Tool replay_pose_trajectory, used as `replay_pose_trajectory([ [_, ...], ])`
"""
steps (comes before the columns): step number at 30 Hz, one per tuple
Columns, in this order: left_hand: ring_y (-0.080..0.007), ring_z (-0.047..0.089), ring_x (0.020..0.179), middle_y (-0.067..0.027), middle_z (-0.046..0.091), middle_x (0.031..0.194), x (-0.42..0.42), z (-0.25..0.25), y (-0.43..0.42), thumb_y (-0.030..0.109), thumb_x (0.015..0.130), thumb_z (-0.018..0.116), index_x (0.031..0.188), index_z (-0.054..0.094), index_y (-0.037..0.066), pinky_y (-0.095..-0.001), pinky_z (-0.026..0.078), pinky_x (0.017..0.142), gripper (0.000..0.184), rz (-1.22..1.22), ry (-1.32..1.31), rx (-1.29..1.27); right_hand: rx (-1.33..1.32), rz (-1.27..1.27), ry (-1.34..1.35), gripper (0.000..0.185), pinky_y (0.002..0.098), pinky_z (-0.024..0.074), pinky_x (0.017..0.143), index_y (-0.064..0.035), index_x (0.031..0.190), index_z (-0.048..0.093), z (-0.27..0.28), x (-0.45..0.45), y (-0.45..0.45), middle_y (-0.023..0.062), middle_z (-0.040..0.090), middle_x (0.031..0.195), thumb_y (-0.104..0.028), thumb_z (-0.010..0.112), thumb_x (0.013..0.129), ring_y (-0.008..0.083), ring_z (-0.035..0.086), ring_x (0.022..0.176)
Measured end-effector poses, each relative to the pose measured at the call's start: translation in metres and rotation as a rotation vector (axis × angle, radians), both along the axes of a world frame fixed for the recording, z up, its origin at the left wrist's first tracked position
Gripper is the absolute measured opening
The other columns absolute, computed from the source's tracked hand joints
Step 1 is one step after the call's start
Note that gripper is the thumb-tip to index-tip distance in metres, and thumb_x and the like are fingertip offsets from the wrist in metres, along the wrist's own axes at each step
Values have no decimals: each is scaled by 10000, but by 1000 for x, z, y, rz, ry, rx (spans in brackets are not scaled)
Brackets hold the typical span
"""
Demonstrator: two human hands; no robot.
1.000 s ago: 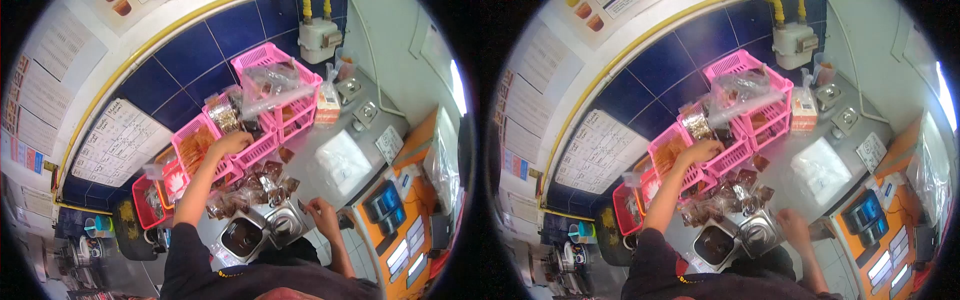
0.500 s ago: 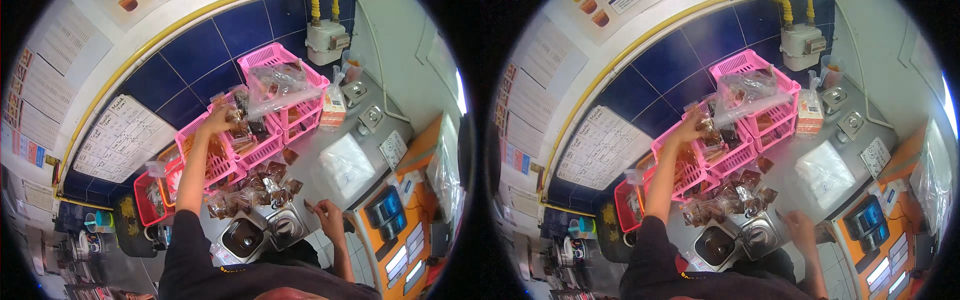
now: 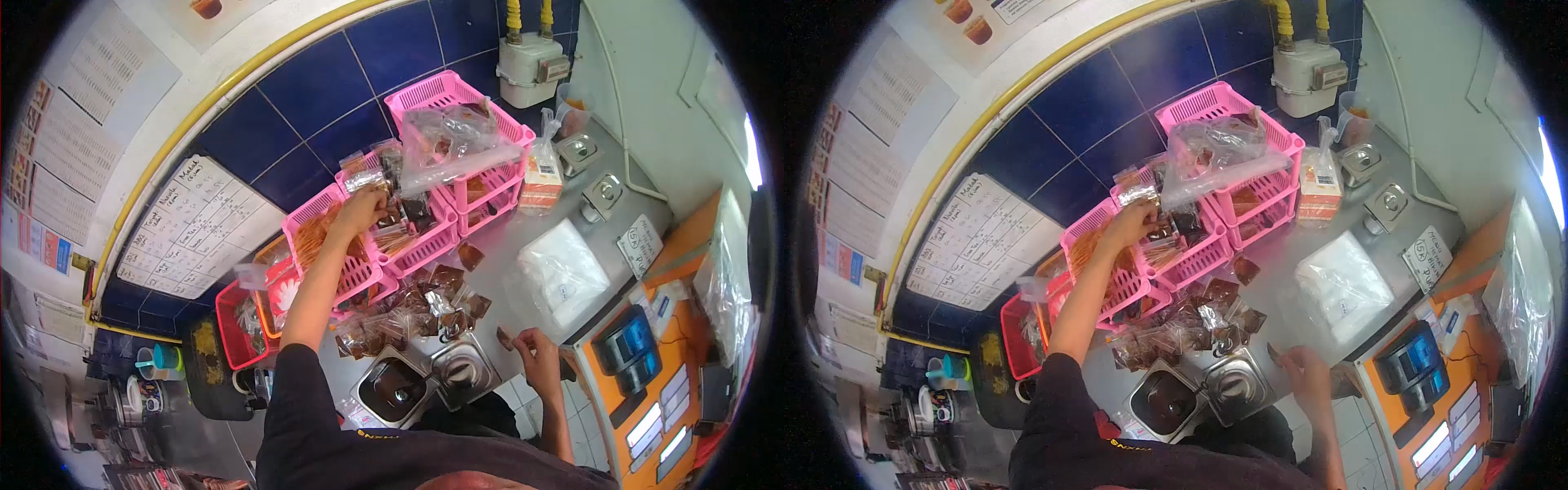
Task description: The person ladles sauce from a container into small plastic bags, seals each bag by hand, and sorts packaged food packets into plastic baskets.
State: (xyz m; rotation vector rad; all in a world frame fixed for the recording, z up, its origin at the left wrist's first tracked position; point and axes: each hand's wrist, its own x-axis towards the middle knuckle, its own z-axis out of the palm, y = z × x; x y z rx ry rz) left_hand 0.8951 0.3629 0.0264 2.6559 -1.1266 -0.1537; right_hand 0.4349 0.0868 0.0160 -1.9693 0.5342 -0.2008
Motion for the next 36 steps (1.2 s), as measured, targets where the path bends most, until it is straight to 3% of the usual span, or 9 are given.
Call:
replay_pose_trajectory([
  [2,-379,655,1063,-158,671,1087,-5,5,1,156,889,750,986,680,58,-434,536,913,155,1,2,-45,9,33,98,168,382,543,841,14,1026,700,-1,1,-3,168,736,944,-144,699,966,286,724,916],
  [7,-369,701,1003,-90,751,1112,-31,23,-1,177,974,639,1143,761,127,-460,556,847,215,-45,-165,-15,26,54,93,182,386,537,841,15,1020,701,2,3,-2,168,734,943,-160,702,966,287,716,910],
  [13,-365,699,902,-151,736,980,-25,21,1,175,921,683,1032,724,55,-443,545,790,169,-394,-152,-213,6,50,40,143,362,534,790,13,985,689,-2,3,-3,138,724,886,-124,715,952,243,694,829],
  [16,-363,672,833,-169,697,888,-29,27,2,144,865,705,956,658,31,-446,513,732,152,-173,91,28,-27,46,-5,116,336,534,746,11,961,677,-1,3,-2,113,717,829,-89,730,939,194,675,767],
  [23,-371,614,757,-158,620,815,-23,18,-1,69,806,684,927,544,25,-494,453,690,190,-186,226,-100,-14,40,-24,111,339,533,744,12,962,676,-3,1,-2,109,714,826,-83,729,942,192,670,764],
  [27,-336,654,820,-163,670,928,-34,24,-4,90,814,743,1069,574,19,-434,497,722,314,-95,96,-129,-27,49,-8,113,336,532,740,15,959,670,-2,-2,-7,110,718,828,-80,730,942,193,674,762],
  [29,-309,674,852,-155,690,971,-40,33,-6,118,833,768,1128,584,19,-411,515,745,362,-29,113,-149,71,33,89,155,389,534,831,2,1002,706,8,-2,-6,157,731,935,-144,697,953,299,708,890],
  [31,-249,697,925,-130,716,1018,-39,36,-7,204,893,777,1261,605,35,-383,540,813,440,29,477,-55,60,39,78,150,391,535,831,2,1004,705,3,-3,-7,157,733,941,-140,693,955,297,710,893],
  [36,-212,691,936,-138,736,1010,-19,20,2,302,915,776,1328,603,33,-378,562,863,522,47,689,-203,-4,47,-34,112,333,534,737,18,962,669,-9,-2,-6,114,721,829,-80,723,948,196,679,757],
])
